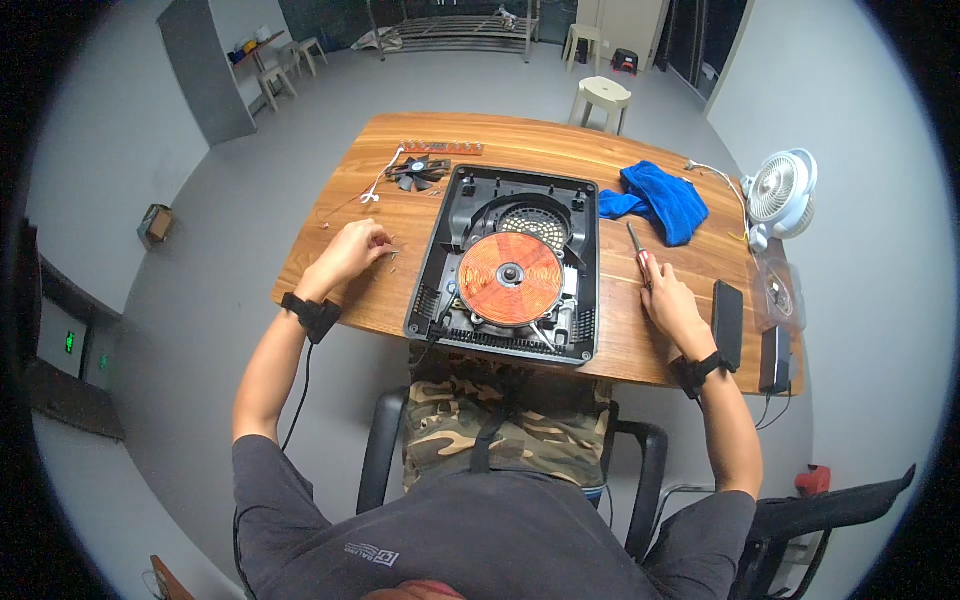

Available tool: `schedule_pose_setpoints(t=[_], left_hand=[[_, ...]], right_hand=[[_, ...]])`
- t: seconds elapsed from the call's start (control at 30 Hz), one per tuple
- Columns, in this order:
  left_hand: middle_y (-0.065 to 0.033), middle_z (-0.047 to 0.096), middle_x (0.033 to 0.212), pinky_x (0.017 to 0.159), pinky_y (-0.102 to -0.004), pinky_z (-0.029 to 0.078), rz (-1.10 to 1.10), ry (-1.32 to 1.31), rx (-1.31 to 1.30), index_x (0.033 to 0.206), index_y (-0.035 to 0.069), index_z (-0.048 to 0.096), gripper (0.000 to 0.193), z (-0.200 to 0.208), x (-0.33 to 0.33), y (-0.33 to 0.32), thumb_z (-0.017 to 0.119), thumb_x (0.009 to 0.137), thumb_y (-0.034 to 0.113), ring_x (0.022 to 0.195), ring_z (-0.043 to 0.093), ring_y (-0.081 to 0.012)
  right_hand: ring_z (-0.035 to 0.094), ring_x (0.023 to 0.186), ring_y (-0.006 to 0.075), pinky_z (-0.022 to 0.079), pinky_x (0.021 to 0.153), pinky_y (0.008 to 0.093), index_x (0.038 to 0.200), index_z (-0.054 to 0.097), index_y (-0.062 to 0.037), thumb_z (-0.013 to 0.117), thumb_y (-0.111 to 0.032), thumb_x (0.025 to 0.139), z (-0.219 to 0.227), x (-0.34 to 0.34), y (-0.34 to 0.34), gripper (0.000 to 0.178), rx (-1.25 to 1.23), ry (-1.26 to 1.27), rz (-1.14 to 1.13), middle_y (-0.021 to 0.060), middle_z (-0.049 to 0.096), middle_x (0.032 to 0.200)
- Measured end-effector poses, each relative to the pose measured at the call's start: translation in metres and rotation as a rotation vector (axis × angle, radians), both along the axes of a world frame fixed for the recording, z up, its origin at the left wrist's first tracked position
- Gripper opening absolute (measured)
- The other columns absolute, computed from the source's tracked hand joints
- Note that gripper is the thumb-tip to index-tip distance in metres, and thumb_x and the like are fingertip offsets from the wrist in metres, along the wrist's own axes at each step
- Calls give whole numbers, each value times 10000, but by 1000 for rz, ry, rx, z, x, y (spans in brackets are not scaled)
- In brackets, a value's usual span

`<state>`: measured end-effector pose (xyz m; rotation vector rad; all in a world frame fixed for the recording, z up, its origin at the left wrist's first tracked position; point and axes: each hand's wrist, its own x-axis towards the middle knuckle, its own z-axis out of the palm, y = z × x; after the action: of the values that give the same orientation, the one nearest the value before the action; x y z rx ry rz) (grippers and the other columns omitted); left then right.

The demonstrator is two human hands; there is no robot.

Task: The person wipes the interior and exterior of a black plastic device casing with a blue cloth, then places a copper-colored circular component inside and secures it with a screwdriver. The person continues to tighten screws on the component within the casing.

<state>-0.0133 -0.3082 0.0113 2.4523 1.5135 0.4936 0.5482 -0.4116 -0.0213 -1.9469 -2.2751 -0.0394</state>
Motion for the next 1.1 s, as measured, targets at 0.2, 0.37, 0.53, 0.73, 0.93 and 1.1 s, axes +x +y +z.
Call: schedule_pose_setpoints(t=[0.2, 0.37, 0.53, 0.73, 0.93, 1.1], left_hand=[[-188, 715, 998, 868, -451, 545, 10, 39, 44, 985, 15, 742, 128, -8, -9, 22, 662, 890, 48, 972, 682, -398], [-212, 738, 950, 834, -445, 565, 81, 21, -20, 969, -26, 735, 154, -6, 3, 32, 699, 878, 93, 922, 715, -382], [-215, 745, 925, 833, -452, 571, 152, 152, -51, 956, -4, 745, 209, -10, 16, 41, 725, 862, 182, 907, 722, -386], [-220, 741, 933, 825, -466, 573, 187, 283, -45, 951, 15, 750, 174, -16, 24, 47, 736, 833, 143, 918, 720, -387], [-291, 708, 931, 818, -508, 575, 157, 226, 43, 908, -30, 731, 138, -24, 29, 49, 617, 843, 11, 929, 703, -446], [-260, 727, 980, 859, -473, 571, 209, 253, 63, 976, -15, 754, 168, -15, 33, 49, 656, 849, 34, 954, 711, -410]], right_hand=[[655, 919, 493, 558, 794, 552, 1492, 330, -29, 624, -166, 942, -3, 1, 7, 638, -17, -13, 18, 276, 568, 1145], [653, 931, 490, 554, 796, 553, 1492, 330, -33, 629, -163, 936, -5, 5, 6, 644, 1, 17, 31, 273, 569, 1140], [650, 924, 493, 550, 790, 554, 1479, 336, -23, 627, -151, 932, -3, 2, 5, 633, 6, 30, 38, 276, 571, 1135], [647, 910, 502, 545, 789, 563, 1453, 353, -18, 625, -134, 921, 0, -4, 3, 609, 30, 77, 36, 278, 577, 1121], [647, 912, 502, 541, 784, 568, 1430, 365, -7, 614, -118, 913, -4, -3, 2, 585, 58, 71, 26, 284, 581, 1103], [646, 924, 504, 538, 789, 576, 1412, 379, -7, 591, -128, 924, -1, -5, 2, 546, 47, 88, 29, 285, 584, 1102]])
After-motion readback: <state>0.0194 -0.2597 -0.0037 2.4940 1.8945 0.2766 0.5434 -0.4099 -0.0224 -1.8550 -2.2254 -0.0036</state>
